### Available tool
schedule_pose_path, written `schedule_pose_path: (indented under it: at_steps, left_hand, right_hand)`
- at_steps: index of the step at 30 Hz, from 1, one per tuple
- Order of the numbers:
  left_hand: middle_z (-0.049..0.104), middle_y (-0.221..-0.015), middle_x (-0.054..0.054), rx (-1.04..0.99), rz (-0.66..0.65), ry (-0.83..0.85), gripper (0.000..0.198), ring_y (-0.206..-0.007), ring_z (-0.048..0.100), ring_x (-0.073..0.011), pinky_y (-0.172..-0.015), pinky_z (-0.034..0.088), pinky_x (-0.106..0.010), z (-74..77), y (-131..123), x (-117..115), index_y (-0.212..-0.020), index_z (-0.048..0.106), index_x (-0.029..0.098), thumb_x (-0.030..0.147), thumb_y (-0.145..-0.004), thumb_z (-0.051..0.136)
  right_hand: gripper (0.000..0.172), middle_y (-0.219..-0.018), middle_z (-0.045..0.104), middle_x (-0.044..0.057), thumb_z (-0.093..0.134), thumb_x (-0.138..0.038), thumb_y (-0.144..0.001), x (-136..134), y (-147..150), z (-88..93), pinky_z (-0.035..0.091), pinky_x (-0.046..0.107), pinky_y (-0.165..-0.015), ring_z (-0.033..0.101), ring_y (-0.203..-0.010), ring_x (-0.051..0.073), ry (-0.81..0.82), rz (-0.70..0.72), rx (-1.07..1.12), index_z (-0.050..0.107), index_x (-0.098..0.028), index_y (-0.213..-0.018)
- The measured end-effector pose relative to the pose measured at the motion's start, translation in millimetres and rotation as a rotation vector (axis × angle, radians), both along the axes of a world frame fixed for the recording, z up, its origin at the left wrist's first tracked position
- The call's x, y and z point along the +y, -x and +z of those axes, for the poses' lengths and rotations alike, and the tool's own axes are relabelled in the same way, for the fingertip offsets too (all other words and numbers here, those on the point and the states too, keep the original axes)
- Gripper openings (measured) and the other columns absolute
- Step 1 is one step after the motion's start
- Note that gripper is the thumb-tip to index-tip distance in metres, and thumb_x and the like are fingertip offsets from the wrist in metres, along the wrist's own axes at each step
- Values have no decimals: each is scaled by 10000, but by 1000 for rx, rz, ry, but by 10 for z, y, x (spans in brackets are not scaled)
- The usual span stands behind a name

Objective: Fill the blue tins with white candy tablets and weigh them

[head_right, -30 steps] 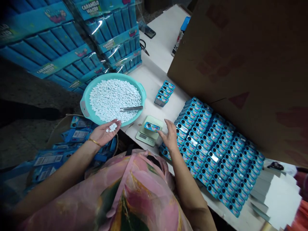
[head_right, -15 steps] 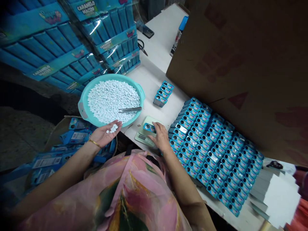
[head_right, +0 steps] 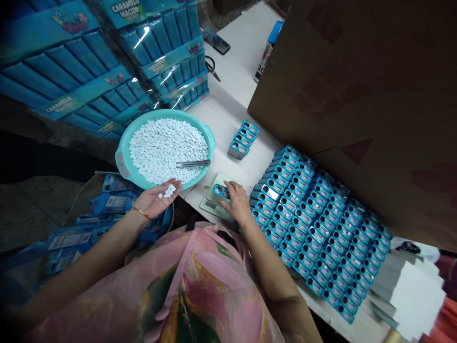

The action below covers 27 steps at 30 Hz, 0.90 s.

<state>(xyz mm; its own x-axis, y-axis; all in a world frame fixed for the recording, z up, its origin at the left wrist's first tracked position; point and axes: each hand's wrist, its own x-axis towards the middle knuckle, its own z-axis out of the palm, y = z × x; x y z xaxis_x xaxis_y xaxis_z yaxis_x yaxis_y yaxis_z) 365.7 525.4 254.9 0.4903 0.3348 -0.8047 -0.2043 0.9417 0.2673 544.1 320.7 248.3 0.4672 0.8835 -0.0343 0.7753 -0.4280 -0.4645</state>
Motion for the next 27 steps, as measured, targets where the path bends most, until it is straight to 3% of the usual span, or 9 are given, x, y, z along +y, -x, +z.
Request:
schedule_pose_path:
  at_steps: [6, 12, 18, 23, 25, 27]
  left_hand:
    - [625, -993, -160, -44, -137, -131, 340, -978, 581, -220, -784, 524, -291, -56, -22, -77, -951, 607, 76, -61, -694, 432]
    - [644, -946, -145, -77, -278, -199, 304, -957, 588, -195, -834, 486, -257, -71, -131, -262, -879, 634, 73, -76, -647, 508]
    - [648, -935, -122, -186, -474, -124, 347, -897, 603, -176, -834, 476, -279, 16, -324, -595, -925, 633, 86, -78, -640, 524]
    - [654, -873, -87, -256, -530, -161, 317, -803, 604, -132, -834, 476, -304, 116, -451, -722, -875, 639, 89, -85, -638, 519]
    - [654, -874, -83, -247, -528, -162, 331, -805, 603, -127, -844, 469, -303, 108, -455, -713, -897, 635, 92, -83, -641, 520]
    - [653, -904, -97, -223, -517, -155, 336, -848, 603, -139, -848, 464, -281, 72, -427, -671, -930, 628, 90, -68, -650, 530]
  right_hand:
    - [543, -1156, 476, 109, 557, -382, -763, -43, -25, 7, 384, 400, -881, 437, -1051, 229, -65, -21, -10, 405, -179, -1244]
    - [343, -1057, 533, 91, 469, -323, -836, -132, 21, 114, 389, 385, -869, 475, -994, 203, -200, -126, 19, 497, -192, -1153]
    - [305, -1042, 550, 61, 408, -194, -868, 168, 250, 340, 404, 295, -836, 480, -962, 155, -172, 127, 125, 507, -215, -1155]
    - [269, -947, 581, 56, 457, -155, -838, 333, 206, 417, 418, 277, -759, 493, -862, 164, -69, 368, 86, 575, -220, -1071]
    - [241, -937, 585, 61, 450, -169, -845, 304, 153, 399, 420, 276, -766, 502, -865, 164, -99, 360, 88, 590, -210, -1037]
    - [227, -943, 584, 66, 438, -189, -855, 255, 86, 354, 425, 274, -781, 514, -888, 160, -164, 256, 114, 594, -203, -1019]
